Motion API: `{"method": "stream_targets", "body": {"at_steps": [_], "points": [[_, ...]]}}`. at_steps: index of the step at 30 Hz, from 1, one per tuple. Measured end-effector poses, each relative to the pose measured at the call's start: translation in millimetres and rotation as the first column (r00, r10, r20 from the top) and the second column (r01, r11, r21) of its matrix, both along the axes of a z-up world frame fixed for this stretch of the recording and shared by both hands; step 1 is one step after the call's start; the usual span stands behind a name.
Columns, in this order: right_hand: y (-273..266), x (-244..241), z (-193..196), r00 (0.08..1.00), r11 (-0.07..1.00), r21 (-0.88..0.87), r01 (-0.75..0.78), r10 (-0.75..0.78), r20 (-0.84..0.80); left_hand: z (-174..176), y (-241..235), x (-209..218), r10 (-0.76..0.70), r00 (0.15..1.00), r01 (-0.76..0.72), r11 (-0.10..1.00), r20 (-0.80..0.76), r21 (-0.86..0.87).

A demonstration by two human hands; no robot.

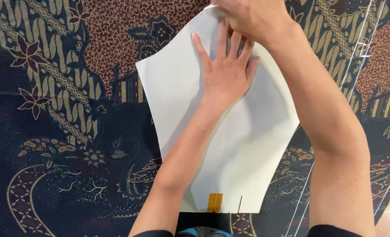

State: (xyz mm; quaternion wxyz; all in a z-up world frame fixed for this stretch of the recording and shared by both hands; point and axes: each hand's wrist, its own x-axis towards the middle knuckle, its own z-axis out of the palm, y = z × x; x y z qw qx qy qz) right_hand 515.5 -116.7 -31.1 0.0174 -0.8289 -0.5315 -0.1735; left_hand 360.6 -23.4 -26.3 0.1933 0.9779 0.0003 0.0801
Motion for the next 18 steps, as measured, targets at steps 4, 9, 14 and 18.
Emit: {"method": "stream_targets", "body": {"at_steps": [4, 9, 14, 18], "points": [[32, -10, 9, 0.986, 0.990, -0.030, -0.135, 0.132, -0.101, -1, 0, -1, -0.016, 0.997, 0.014, 1.000, -0.082, -0.026], [69, -39, 29, 0.946, 0.959, 0.033, -0.280, 0.282, -0.162, -9, 0, -3, 0.028, 0.999, -0.033, 0.983, -0.028, -0.183], [107, -58, 27, 0.916, 0.933, 0.028, -0.360, 0.359, -0.180, -18, 4, -2, -0.032, 0.998, 0.042, 0.983, 0.060, -0.178], [124, -77, 18, 0.910, 0.945, 0.047, -0.322, 0.323, -0.262, -14, 5, 1, -0.095, 0.995, 0.093, 0.985, -0.009, -0.147]]}}
